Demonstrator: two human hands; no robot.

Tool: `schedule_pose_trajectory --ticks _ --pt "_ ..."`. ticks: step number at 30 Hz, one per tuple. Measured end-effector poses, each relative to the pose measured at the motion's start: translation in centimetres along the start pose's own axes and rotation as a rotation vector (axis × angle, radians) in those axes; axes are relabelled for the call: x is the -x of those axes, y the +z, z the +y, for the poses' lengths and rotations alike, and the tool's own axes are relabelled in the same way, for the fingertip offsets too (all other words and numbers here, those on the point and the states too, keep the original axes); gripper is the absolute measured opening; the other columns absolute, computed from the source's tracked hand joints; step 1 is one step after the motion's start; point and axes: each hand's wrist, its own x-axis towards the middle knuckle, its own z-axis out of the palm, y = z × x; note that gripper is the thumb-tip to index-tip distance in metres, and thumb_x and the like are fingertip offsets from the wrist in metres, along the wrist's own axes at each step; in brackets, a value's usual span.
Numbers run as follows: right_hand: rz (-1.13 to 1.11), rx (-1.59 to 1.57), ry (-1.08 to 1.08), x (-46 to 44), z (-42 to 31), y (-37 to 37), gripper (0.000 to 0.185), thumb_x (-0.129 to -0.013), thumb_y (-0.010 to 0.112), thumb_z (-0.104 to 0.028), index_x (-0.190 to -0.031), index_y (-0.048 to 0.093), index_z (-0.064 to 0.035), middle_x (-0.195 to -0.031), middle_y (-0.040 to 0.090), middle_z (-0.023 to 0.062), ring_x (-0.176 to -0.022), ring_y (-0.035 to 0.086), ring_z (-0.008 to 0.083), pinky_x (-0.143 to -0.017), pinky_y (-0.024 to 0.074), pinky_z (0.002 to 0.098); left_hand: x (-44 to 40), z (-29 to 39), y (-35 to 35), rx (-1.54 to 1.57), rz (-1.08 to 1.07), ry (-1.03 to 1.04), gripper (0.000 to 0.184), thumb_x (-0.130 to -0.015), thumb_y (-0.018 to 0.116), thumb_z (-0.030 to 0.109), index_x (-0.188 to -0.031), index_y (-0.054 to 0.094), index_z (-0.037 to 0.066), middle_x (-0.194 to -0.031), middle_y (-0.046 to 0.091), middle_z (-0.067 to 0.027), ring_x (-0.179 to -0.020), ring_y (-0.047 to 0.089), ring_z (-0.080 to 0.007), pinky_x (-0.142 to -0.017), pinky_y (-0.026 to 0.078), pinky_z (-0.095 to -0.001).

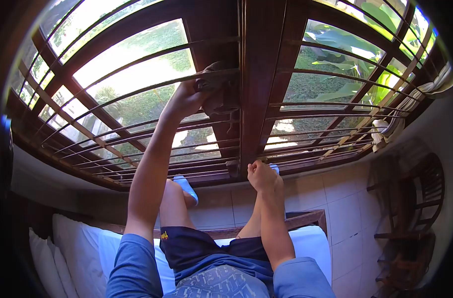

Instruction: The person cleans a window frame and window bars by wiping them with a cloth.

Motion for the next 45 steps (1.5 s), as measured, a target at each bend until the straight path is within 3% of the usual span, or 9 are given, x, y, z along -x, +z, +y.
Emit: schedule_pose_trajectory --ticks 2,6,12,17,22,32,37,42,45 --pt "0.008 -0.001 0.0 -0.2 0.2 -0.2 0.03 -0.091 0.063 -0.038 -0.074 0.063 -0.0128 -0.069 0.069 0.0054 -0.065 0.065 0.0318 -0.061 0.0484 0.0423 -0.2 0.3 0.1 0.046 0.01 0.02 0.024 -0.089 0.065 0.015 -0.107 0.069 0.0 -0.084 0.072 -0.0075 -0.063 0.063 -0.0134 -0.054 0.049 -0.027" --pt "-0.027 0.05 0.008 -0.3 0.3 0.1 0.027 -0.089 0.064 -0.038 -0.081 0.066 -0.0121 -0.071 0.07 0.0029 -0.065 0.066 0.0314 -0.059 0.0494 0.0413 -0.5 2.9 0.2 -0.201 -0.126 -0.191 0.021 -0.091 0.068 0.021 -0.101 0.071 0.003 -0.074 0.069 -0.0055 -0.055 0.057 -0.0102 -0.048 0.039 -0.0239" --pt "-0.063 0.07 0.013 -0.3 0.2 -0.1 0.027 -0.089 0.064 -0.037 -0.083 0.067 -0.0117 -0.073 0.071 0.0027 -0.067 0.067 0.0309 -0.061 0.0497 0.0407 0.3 2.1 0.5 -0.066 -0.05 -0.145 0.023 -0.092 0.069 0.023 -0.1 0.071 0.002 -0.073 0.069 -0.0056 -0.054 0.056 -0.0098 -0.048 0.038 -0.0231" --pt "-0.046 0.023 0.008 -0.4 0.3 -0.1 0.026 -0.089 0.064 -0.037 -0.085 0.068 -0.0111 -0.075 0.071 0.0028 -0.069 0.067 0.0303 -0.063 0.0501 0.04 0.9 2.1 0.6 0.03 0.116 0.036 0.024 -0.091 0.07 0.024 -0.101 0.072 0.002 -0.072 0.068 -0.0047 -0.054 0.054 -0.0098 -0.048 0.037 -0.0228" --pt "-0.064 0.026 0.011 -0.2 0.1 -0.3 0.026 -0.09 0.063 -0.036 -0.086 0.068 -0.0111 -0.076 0.072 0.0029 -0.07 0.067 0.0299 -0.065 0.0505 0.0396 0.8 4.2 0.1 -0.04 -0.02 -0.175 0.024 -0.091 0.07 0.023 -0.101 0.072 0.002 -0.073 0.069 -0.0035 -0.055 0.055 -0.0099 -0.049 0.039 -0.024" --pt "-0.06 0.011 0.029 -0.3 0.2 -0.3 0.027 -0.089 0.063 -0.037 -0.087 0.069 -0.0109 -0.077 0.072 0.0035 -0.071 0.068 0.0303 -0.065 0.051 0.0396 1.0 3.0 0.5 0.134 0.098 0.126 0.023 -0.094 0.065 0.022 -0.101 0.072 0.002 -0.076 0.07 -0.0038 -0.056 0.057 -0.0107 -0.048 0.039 -0.024" --pt "-0.034 0.017 0.011 0.0 0.0 -0.5 0.029 -0.09 0.061 -0.037 -0.078 0.065 -0.0115 -0.073 0.071 0.0047 -0.068 0.066 0.0321 -0.066 0.0504 0.0424 0.1 3.6 -0.1 -0.224 -0.118 -0.052 0.021 -0.092 0.063 0.019 -0.101 0.072 0.002 -0.08 0.071 -0.0049 -0.061 0.059 -0.0124 -0.052 0.043 -0.0248" --pt "-0.053 0.07 0.014 -0.2 0.1 0.0 0.027 -0.088 0.063 -0.037 -0.085 0.069 -0.0116 -0.076 0.072 0.0039 -0.072 0.068 0.0314 -0.067 0.0513 0.0409 0.1 3.0 0.0 -0.078 -0.11 -0.145 0.023 -0.088 0.066 0.013 -0.107 0.07 0.001 -0.086 0.073 -0.0081 -0.066 0.063 -0.0148 -0.057 0.051 -0.0278" --pt "-0.051 0.06 0.015 0.0 0.0 -0.1 0.027 -0.088 0.063 -0.038 -0.085 0.069 -0.0119 -0.075 0.071 0.0041 -0.072 0.067 0.0319 -0.068 0.0512 0.0416 0.4 2.5 -0.3 0.173 0.07 -0.111 0.019 -0.085 0.065 0.01 -0.099 0.071 -0.001 -0.083 0.071 -0.0068 -0.065 0.062 -0.0146 -0.059 0.05 -0.0268"
